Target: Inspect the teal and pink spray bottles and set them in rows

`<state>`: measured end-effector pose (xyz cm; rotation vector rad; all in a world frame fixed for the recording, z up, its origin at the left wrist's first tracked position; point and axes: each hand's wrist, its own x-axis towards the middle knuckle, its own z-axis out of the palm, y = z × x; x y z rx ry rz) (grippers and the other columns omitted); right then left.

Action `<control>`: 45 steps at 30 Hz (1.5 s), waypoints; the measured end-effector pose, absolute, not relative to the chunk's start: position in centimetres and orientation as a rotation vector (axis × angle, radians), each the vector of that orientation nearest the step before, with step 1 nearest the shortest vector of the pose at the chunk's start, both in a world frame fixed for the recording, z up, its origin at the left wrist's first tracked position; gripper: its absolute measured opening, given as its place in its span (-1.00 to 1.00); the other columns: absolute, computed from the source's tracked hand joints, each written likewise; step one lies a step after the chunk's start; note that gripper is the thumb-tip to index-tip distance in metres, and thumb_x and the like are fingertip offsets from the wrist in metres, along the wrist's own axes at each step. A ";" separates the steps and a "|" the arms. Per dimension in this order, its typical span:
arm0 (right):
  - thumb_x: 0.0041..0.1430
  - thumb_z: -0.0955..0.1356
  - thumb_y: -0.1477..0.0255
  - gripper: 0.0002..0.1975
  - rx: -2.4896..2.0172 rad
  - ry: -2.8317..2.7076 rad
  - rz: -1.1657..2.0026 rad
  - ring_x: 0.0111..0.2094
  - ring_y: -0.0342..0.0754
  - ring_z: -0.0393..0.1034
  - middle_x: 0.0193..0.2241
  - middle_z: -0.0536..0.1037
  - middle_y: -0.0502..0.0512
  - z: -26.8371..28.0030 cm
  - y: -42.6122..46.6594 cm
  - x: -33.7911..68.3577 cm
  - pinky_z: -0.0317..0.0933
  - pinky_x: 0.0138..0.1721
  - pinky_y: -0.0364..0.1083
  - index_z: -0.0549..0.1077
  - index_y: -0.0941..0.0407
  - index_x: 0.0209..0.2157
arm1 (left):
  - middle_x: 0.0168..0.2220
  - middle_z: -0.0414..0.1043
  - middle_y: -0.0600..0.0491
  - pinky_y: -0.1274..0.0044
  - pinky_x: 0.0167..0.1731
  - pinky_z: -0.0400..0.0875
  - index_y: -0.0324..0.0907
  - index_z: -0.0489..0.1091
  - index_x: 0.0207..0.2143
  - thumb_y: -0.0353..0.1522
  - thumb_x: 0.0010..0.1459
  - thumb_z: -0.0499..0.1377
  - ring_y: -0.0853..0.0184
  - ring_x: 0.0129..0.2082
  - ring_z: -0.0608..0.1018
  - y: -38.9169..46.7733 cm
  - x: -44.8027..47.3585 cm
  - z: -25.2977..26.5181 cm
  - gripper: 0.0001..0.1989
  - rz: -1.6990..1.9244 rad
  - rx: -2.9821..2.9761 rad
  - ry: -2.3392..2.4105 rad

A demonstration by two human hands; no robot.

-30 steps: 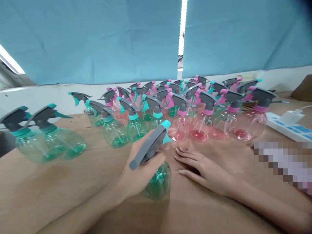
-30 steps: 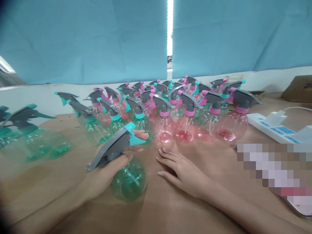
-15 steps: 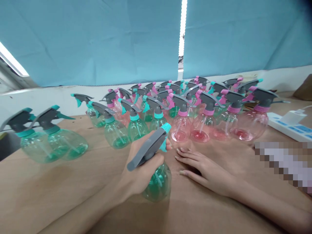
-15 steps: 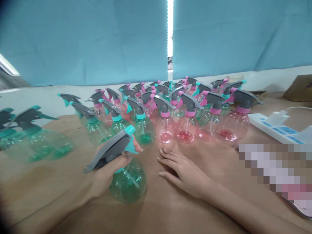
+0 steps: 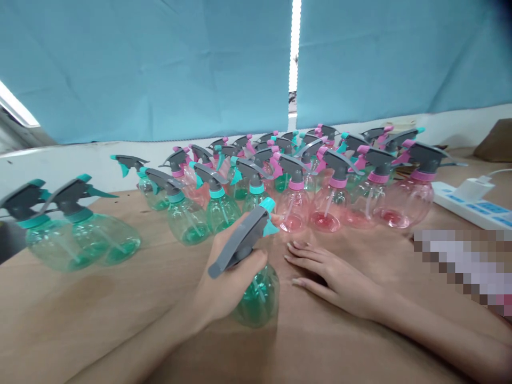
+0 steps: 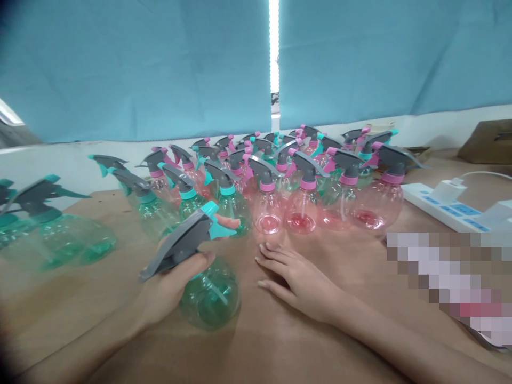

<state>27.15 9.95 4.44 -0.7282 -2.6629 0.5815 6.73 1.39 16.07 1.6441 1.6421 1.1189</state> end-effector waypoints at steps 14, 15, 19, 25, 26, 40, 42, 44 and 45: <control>0.35 0.19 0.09 -0.44 -0.742 -2.685 0.574 0.31 0.07 0.04 0.28 0.23 0.08 4.6 10.0 27.1 0.02 0.28 0.15 0.25 0.08 0.25 | -0.57 0.00 0.23 0.53 -0.57 0.03 -0.03 0.17 -0.42 -0.40 0.03 0.06 0.41 -0.62 0.17 1.3 6.7 15.2 -0.91 1.195 1.578 1.494; 0.35 0.19 0.09 -0.44 -0.743 -2.682 0.579 0.31 0.08 0.04 0.28 0.22 0.08 4.6 10.0 27.1 0.02 0.28 0.15 0.25 0.08 0.25 | -0.58 -0.01 0.23 0.54 -0.58 0.03 -0.04 0.16 -0.43 -0.39 0.04 0.06 0.40 -0.62 0.19 1.3 6.7 15.2 -0.91 1.195 1.580 1.499; 0.35 0.20 0.09 -0.45 -0.742 -2.666 0.596 0.30 0.09 0.05 0.28 0.23 0.08 4.6 10.0 27.2 0.02 0.28 0.16 0.25 0.06 0.25 | -0.58 0.07 0.23 0.54 -0.59 0.06 -0.03 0.20 -0.40 -0.38 0.02 0.06 0.40 -0.62 0.22 1.4 6.6 15.3 -0.93 1.199 1.584 1.519; 0.34 0.22 0.11 -0.46 -0.721 -2.639 0.610 0.30 0.10 0.07 0.27 0.25 0.08 4.5 10.0 27.2 0.03 0.27 0.17 0.24 0.02 0.25 | -0.58 0.13 0.23 0.54 -0.57 0.14 -0.05 0.19 -0.41 -0.38 0.00 0.09 0.40 -0.61 0.27 1.4 6.6 15.6 -0.92 1.152 1.587 1.557; 0.34 0.22 0.12 -0.47 -0.716 -2.633 0.609 0.30 0.11 0.07 0.27 0.25 0.08 4.5 10.0 27.2 0.03 0.27 0.18 0.24 0.02 0.25 | -0.58 0.14 0.23 0.53 -0.57 0.16 -0.05 0.19 -0.41 -0.38 0.00 0.09 0.40 -0.61 0.28 1.3 6.6 15.6 -0.91 1.149 1.588 1.558; 0.34 0.22 0.11 -0.46 -0.732 -2.653 0.599 0.30 0.10 0.05 0.28 0.24 0.07 4.4 10.0 27.3 0.04 0.27 0.17 0.24 0.02 0.26 | -0.48 0.34 0.20 0.51 -0.50 0.25 -0.06 0.24 -0.36 -0.39 0.00 0.08 0.38 -0.57 0.36 1.3 6.6 15.6 -0.89 1.142 1.606 1.559; 0.34 0.22 0.11 -0.46 -0.732 -2.649 0.604 0.30 0.10 0.05 0.28 0.23 0.07 4.5 10.0 27.3 0.03 0.27 0.17 0.24 0.01 0.26 | -0.49 0.33 0.21 0.52 -0.52 0.25 -0.06 0.22 -0.38 -0.39 0.01 0.07 0.38 -0.57 0.37 1.3 6.6 15.6 -0.92 1.137 1.621 1.566; 0.34 0.23 0.12 -0.47 -0.726 -2.632 0.615 0.30 0.11 0.07 0.27 0.24 0.08 4.5 9.9 27.2 0.04 0.26 0.18 0.24 0.01 0.25 | -0.49 0.32 0.21 0.52 -0.54 0.22 -0.05 0.22 -0.36 -0.38 0.03 0.06 0.39 -0.58 0.36 1.3 6.6 15.7 -0.92 1.130 1.638 1.576; 0.34 0.23 0.13 -0.48 -0.723 -2.624 0.620 0.29 0.12 0.07 0.27 0.25 0.09 4.5 9.9 27.2 0.05 0.26 0.19 0.25 0.00 0.25 | -0.50 0.31 0.21 0.53 -0.55 0.21 -0.05 0.22 -0.36 -0.37 0.05 0.05 0.39 -0.58 0.35 1.3 6.6 15.8 -0.93 1.126 1.652 1.580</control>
